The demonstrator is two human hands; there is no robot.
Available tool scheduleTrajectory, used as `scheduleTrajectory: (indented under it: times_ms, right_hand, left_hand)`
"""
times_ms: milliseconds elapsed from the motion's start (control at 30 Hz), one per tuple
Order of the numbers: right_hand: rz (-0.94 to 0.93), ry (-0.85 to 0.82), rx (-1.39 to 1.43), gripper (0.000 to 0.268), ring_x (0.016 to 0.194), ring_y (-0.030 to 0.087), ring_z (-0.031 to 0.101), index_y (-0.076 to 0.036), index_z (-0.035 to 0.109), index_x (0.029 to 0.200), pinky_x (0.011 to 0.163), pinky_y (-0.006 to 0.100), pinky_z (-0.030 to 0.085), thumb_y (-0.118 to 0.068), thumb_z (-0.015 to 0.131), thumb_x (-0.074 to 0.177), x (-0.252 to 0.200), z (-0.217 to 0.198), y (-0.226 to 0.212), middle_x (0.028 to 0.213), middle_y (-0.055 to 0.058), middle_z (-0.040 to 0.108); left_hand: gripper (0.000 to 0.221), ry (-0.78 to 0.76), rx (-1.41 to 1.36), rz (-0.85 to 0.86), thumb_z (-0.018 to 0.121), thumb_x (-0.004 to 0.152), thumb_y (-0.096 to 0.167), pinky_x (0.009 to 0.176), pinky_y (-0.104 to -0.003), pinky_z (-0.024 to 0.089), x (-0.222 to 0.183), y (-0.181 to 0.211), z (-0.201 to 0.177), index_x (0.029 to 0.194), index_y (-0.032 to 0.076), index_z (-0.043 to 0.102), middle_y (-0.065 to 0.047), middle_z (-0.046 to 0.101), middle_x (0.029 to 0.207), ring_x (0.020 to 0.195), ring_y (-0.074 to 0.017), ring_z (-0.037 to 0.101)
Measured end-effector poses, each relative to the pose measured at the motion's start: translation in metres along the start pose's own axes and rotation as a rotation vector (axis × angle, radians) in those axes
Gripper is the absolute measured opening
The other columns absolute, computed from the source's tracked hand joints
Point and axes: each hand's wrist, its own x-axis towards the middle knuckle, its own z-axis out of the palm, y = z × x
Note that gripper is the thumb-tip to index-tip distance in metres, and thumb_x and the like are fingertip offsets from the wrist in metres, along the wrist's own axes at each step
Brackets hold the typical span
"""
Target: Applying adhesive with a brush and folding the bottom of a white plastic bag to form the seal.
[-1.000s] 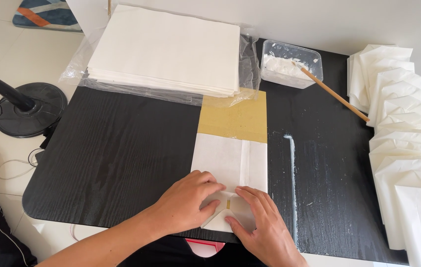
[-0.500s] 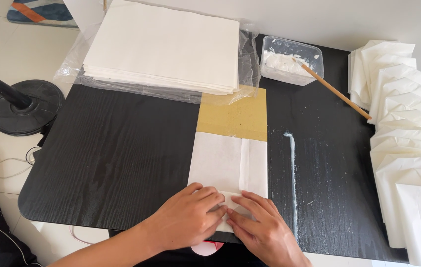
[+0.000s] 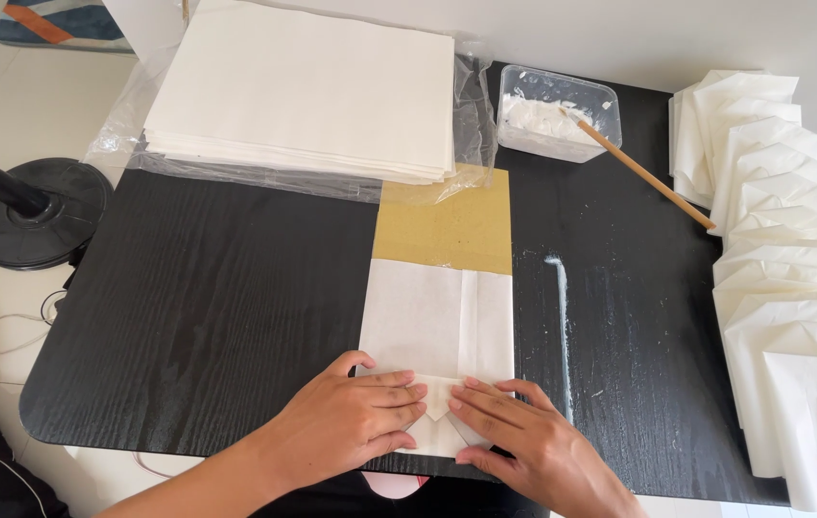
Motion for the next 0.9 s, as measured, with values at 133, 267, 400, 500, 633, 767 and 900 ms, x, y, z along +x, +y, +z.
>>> scheduleTrajectory:
  times_ms: [133,267,400,500,633,767,900]
  right_hand:
    - [0.043,-0.034,0.041,0.064,0.132,0.021,0.064,-0.006,0.059,0.142,0.108,0.042,0.046,-0.034,0.082,0.089,-0.001,-0.001,0.003,0.141,0.004,0.069]
    - [0.091,-0.026,0.026,0.059,0.129,0.023,0.063,-0.008,0.062,0.14,0.102,0.042,0.047,-0.033,0.081,0.09,0.006,0.005,-0.001,0.138,0.004,0.07]
    - [0.12,-0.077,0.0,0.058,0.123,0.024,0.06,-0.009,0.063,0.138,0.1,0.044,0.047,-0.041,0.077,0.092,0.014,0.003,-0.002,0.131,0.003,0.072]
    - [0.001,0.019,0.015,0.053,0.112,0.024,0.07,-0.006,0.07,0.126,0.097,0.041,0.052,-0.031,0.088,0.083,0.023,-0.036,0.015,0.126,0.004,0.076]
    - [0.119,0.339,-0.316,0.025,0.104,0.021,0.072,-0.012,0.076,0.115,0.097,0.036,0.052,-0.017,0.077,0.091,0.028,-0.121,0.052,0.113,0.0,0.076]
    - [0.666,0.488,-0.351,0.023,0.101,0.021,0.063,-0.009,0.073,0.131,0.08,0.037,0.047,-0.015,0.07,0.11,0.061,-0.19,0.082,0.118,0.004,0.07]
    - [1.336,0.191,-0.203,0.061,0.121,0.036,0.059,-0.027,0.051,0.152,0.098,0.057,0.043,-0.054,0.056,0.098,0.107,-0.217,0.094,0.147,0.012,0.053]
  left_hand:
    - [0.04,-0.071,-0.025,0.002,0.066,0.1,0.037,0.102,-0.047,0.033,-0.001,-0.002,-0.002,0.131,0.013,0.071,-0.003,0.067,0.14,0.135,-0.0195,0.056]
    - [0.046,-0.038,0.036,-0.055,0.066,0.099,0.037,0.101,-0.05,0.033,0.003,0.005,0.009,0.136,0.01,0.067,-0.003,0.07,0.135,0.131,-0.0207,0.059]
    - [0.043,0.095,0.1,-0.126,0.069,0.099,0.036,0.096,-0.049,0.038,0.004,0.015,0.027,0.131,0.007,0.07,-0.003,0.074,0.127,0.127,-0.0227,0.063]
    - [0.045,-0.004,0.084,-0.105,0.072,0.096,0.034,0.09,-0.044,0.038,0.011,0.011,0.022,0.133,0.009,0.068,-0.004,0.073,0.128,0.12,-0.0239,0.062]
    - [0.052,-0.319,-0.012,-0.152,0.067,0.098,0.041,0.096,-0.051,0.037,0.04,0.002,0.002,0.14,0.01,0.062,-0.004,0.069,0.133,0.118,-0.0272,0.059]
    - [0.068,-0.455,-0.123,-0.203,0.081,0.083,0.049,0.082,-0.043,0.046,0.07,-0.014,-0.007,0.138,0.013,0.063,-0.006,0.06,0.115,0.099,-0.0277,0.058]
    - [0.061,-0.663,-0.261,-0.241,0.085,0.076,0.046,0.071,-0.04,0.046,0.096,-0.021,-0.03,0.125,0.017,0.062,-0.002,0.055,0.11,0.099,-0.023,0.057]
